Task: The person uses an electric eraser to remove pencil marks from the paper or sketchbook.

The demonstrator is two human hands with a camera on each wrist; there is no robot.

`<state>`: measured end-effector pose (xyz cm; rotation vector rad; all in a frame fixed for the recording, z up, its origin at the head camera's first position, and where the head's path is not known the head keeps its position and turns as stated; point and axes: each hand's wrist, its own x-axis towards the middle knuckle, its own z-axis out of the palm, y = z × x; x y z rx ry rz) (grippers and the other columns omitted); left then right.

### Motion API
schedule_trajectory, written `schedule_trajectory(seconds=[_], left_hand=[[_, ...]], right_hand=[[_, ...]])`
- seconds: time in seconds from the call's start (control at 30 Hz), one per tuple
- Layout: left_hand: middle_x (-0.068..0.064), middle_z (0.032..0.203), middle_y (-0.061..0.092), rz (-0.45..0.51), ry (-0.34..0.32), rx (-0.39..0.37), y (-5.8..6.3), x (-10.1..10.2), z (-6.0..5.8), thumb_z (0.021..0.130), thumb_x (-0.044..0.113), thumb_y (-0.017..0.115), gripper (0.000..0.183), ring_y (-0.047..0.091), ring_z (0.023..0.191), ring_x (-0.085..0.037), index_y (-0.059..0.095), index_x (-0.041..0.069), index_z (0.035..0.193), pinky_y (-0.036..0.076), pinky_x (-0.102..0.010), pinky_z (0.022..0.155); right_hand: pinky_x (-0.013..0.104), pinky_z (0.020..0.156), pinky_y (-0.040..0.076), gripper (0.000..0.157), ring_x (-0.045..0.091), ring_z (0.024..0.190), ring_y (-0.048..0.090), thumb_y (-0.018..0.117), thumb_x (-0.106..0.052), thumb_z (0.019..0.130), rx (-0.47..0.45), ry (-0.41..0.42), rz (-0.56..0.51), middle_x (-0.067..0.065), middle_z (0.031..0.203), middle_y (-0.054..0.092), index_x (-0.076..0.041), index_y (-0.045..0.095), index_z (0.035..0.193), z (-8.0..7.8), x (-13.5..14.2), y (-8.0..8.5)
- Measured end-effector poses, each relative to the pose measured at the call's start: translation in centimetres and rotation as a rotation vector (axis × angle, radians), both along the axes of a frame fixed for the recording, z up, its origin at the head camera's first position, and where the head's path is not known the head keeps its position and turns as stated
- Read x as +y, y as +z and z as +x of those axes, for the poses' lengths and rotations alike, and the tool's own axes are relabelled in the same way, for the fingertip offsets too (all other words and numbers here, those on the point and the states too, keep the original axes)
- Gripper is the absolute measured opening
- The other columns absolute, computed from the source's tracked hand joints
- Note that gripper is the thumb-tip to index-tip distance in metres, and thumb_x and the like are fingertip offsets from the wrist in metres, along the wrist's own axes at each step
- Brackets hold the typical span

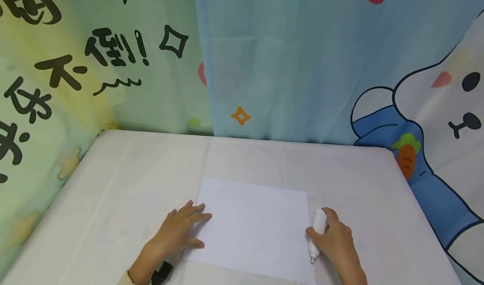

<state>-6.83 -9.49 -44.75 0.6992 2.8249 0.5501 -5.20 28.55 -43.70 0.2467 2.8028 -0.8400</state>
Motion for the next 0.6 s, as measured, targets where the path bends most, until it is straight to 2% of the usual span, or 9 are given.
schedule_trajectory(seconds=[0.17, 0.33, 0.47, 0.6], left_hand=[[-0.01, 0.143, 0.052, -0.001, -0.008, 0.013, -0.1, -0.04, 0.07, 0.069, 0.036, 0.083, 0.068, 0.042, 0.136, -0.04, 0.061, 0.017, 0.131, 0.037, -0.067, 0.101], [-0.01, 0.143, 0.052, -0.001, -0.01, 0.016, -0.16, -0.12, 0.14, 0.07, 0.036, 0.083, 0.068, 0.042, 0.136, -0.04, 0.06, 0.016, 0.131, 0.038, -0.066, 0.101], [-0.009, 0.144, 0.052, -0.021, -0.017, 0.024, -0.14, -0.1, 0.14, 0.071, 0.038, 0.082, 0.068, 0.042, 0.136, -0.039, 0.06, 0.017, 0.131, 0.039, -0.065, 0.101], [-0.009, 0.144, 0.052, -0.03, -0.019, 0.021, -0.14, -0.07, 0.13, 0.071, 0.039, 0.082, 0.068, 0.042, 0.136, -0.038, 0.06, 0.017, 0.132, 0.039, -0.064, 0.101]], right_hand=[[0.025, 0.052, 0.044, 0.068, 0.019, 0.066, 0.05, 0.068, -0.021, 0.086, 0.067, -0.037, -0.031, 0.013, 0.084, 0.049, 0.009, 0.034, 0.136, 0.38, -0.07, 0.08], [0.025, 0.056, 0.04, 0.063, 0.013, 0.067, 0.049, 0.069, -0.021, 0.088, 0.13, -0.118, -0.095, 0.014, 0.091, 0.053, 0.0, 0.038, 0.138, 0.41, -0.25, 0.3], [0.024, 0.057, 0.045, 0.066, 0.01, 0.068, 0.056, 0.069, -0.023, 0.09, 0.124, -0.152, -0.173, 0.017, 0.1, 0.053, -0.004, 0.034, 0.143, 0.37, -0.26, 0.49], [0.023, 0.06, 0.052, 0.069, 0.023, 0.08, 0.069, 0.067, -0.023, 0.092, 0.098, -0.154, -0.261, 0.026, 0.114, 0.05, -0.005, 0.028, 0.147, 0.36, -0.17, 0.51]])
